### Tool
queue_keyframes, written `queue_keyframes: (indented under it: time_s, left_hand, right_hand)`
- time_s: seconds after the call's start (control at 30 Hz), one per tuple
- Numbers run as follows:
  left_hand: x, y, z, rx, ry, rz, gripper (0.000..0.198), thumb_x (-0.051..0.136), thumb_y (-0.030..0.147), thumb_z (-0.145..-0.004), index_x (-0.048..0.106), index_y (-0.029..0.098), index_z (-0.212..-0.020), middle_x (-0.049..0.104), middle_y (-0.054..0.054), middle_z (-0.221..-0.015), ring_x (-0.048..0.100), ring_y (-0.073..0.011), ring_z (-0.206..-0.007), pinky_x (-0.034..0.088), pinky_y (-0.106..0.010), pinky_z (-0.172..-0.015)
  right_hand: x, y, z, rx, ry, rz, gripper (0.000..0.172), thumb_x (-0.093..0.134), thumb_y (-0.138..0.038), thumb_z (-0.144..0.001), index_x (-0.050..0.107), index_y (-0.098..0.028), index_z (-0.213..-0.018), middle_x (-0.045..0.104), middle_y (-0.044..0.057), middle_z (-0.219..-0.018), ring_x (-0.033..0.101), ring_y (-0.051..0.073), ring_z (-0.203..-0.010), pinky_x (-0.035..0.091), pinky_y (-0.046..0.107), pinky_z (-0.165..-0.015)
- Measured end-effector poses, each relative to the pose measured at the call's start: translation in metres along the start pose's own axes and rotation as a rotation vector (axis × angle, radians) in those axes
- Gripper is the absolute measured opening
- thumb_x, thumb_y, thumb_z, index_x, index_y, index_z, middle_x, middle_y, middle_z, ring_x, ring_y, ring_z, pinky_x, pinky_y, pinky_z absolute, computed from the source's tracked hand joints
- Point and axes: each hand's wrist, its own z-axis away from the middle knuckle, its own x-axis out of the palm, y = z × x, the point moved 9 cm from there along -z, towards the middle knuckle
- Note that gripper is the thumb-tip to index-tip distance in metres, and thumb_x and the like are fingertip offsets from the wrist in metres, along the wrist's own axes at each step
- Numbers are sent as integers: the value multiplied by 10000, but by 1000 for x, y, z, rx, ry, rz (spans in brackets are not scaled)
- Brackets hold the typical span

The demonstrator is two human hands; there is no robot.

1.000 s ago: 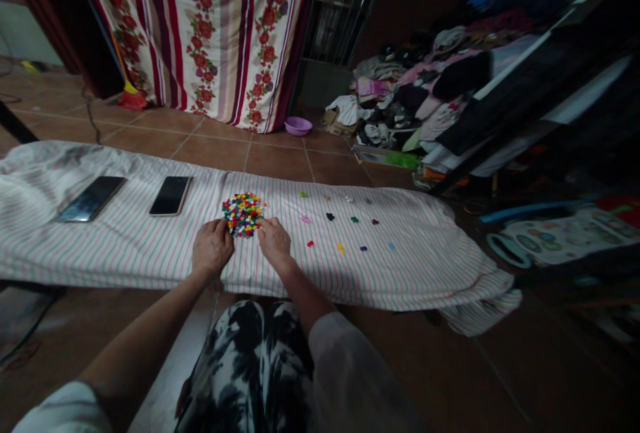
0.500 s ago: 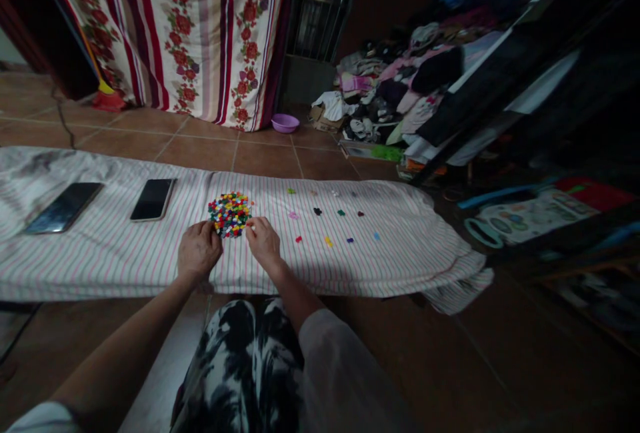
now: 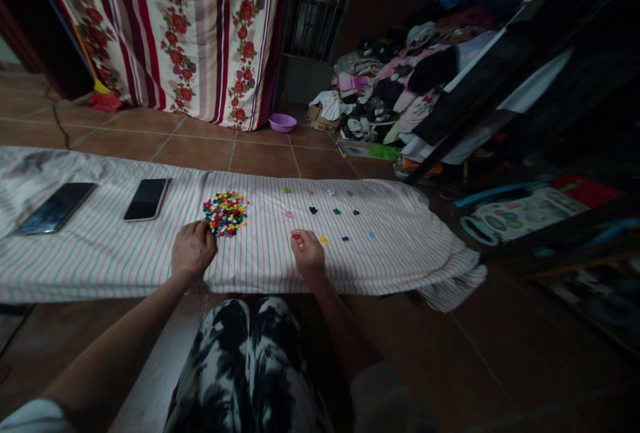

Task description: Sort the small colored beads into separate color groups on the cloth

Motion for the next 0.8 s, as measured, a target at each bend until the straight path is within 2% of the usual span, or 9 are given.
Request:
queue_keyframes:
  time_s: [0.1, 0.27, 0.47, 0.8]
  left_hand:
    - [-1, 0, 0, -6, -6, 8, 329, 372, 255, -872, 620, 131, -1051, 679, -143, -1031, 594, -274, -972, 452, -419, -915]
    - [-1, 0, 0, -11, -20, -1, 337, 367, 257, -865, 620, 128, -1047, 680, -148, -1024, 590, -280, -970, 450, -423, -911]
    - [1, 0, -1, 2, -28, -9, 344, 361, 262, -871, 617, 117, -1050, 679, -152, -1026, 590, -277, -972, 444, -409, -926]
    - [-1, 0, 0, -24, -18, 10, 322, 367, 259, -873, 615, 137, -1038, 674, -146, -1018, 582, -278, -976, 443, -418, -926]
  right_hand:
    - [-8, 11, 3, 16, -16, 24, 218, 495, -211, -855, 707, -211, -907, 667, 54, -902, 607, 169, -788, 498, 297, -796]
    - [1, 21, 8, 74, -53, 108, 252, 472, -195, -866, 713, -214, -937, 678, 43, -892, 600, 161, -769, 480, 275, -767]
    - [3, 23, 10, 54, 10, 173, 248, 476, -233, -875, 687, -196, -1000, 687, 43, -856, 599, 170, -770, 465, 281, -787]
    - [-8, 23, 14, 38, 121, 124, 292, 441, -287, -867, 667, -166, -1007, 689, 54, -822, 585, 149, -663, 490, 267, -701]
